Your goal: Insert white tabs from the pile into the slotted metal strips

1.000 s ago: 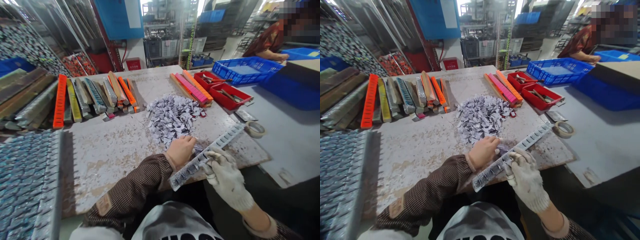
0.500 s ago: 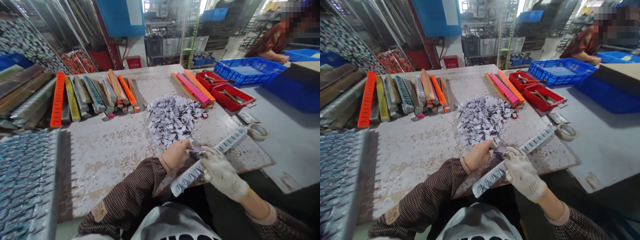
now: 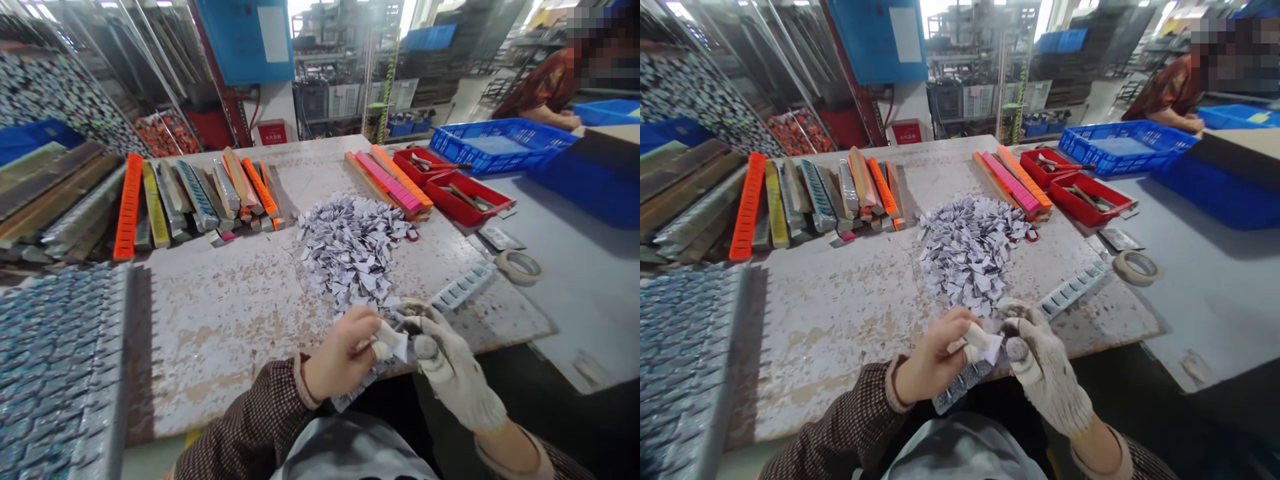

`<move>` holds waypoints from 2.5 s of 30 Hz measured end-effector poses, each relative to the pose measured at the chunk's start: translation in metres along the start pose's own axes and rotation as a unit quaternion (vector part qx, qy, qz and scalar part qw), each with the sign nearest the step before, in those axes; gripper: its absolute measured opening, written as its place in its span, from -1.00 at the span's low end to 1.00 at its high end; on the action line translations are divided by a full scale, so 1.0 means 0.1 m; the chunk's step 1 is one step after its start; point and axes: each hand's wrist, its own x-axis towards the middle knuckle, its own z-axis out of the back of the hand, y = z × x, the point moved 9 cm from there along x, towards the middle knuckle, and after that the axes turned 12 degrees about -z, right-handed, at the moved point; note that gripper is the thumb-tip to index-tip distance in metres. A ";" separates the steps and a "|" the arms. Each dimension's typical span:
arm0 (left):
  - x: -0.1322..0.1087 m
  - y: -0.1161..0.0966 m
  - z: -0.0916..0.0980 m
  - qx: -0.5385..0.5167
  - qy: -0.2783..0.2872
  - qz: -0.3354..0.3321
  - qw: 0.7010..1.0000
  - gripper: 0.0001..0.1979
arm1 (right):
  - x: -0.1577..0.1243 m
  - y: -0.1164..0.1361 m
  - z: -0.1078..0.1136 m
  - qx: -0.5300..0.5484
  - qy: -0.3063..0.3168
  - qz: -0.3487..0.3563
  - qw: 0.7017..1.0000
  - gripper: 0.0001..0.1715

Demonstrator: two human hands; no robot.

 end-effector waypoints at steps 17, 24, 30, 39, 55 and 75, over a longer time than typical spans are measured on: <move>-0.17 -0.02 -0.41 -0.003 0.044 0.111 0.993 -0.41 | -0.46 -0.05 0.19 0.093 -0.057 -0.102 0.989 -0.70; -0.16 -0.41 -0.70 -0.015 0.116 -0.038 0.992 -0.43 | -0.77 -0.26 0.28 0.129 -0.033 -0.126 0.983 -0.64; -0.14 -0.20 -0.55 0.097 0.055 0.022 0.994 -0.43 | -0.63 -0.10 0.41 0.122 -0.052 -0.119 0.984 -0.73; -0.22 -0.17 -0.69 0.108 0.131 0.018 0.985 -0.60 | -0.45 0.03 0.10 0.176 -0.006 -0.053 0.983 -0.71; 0.59 1.12 -0.74 0.325 0.303 0.079 0.893 -0.79 | -0.17 -0.11 -0.01 -0.225 -0.038 0.116 0.967 -0.94; -0.19 0.75 -0.06 -0.157 -0.102 0.201 0.961 -0.86 | -0.12 -0.18 -0.08 -0.196 0.003 0.106 0.975 -0.90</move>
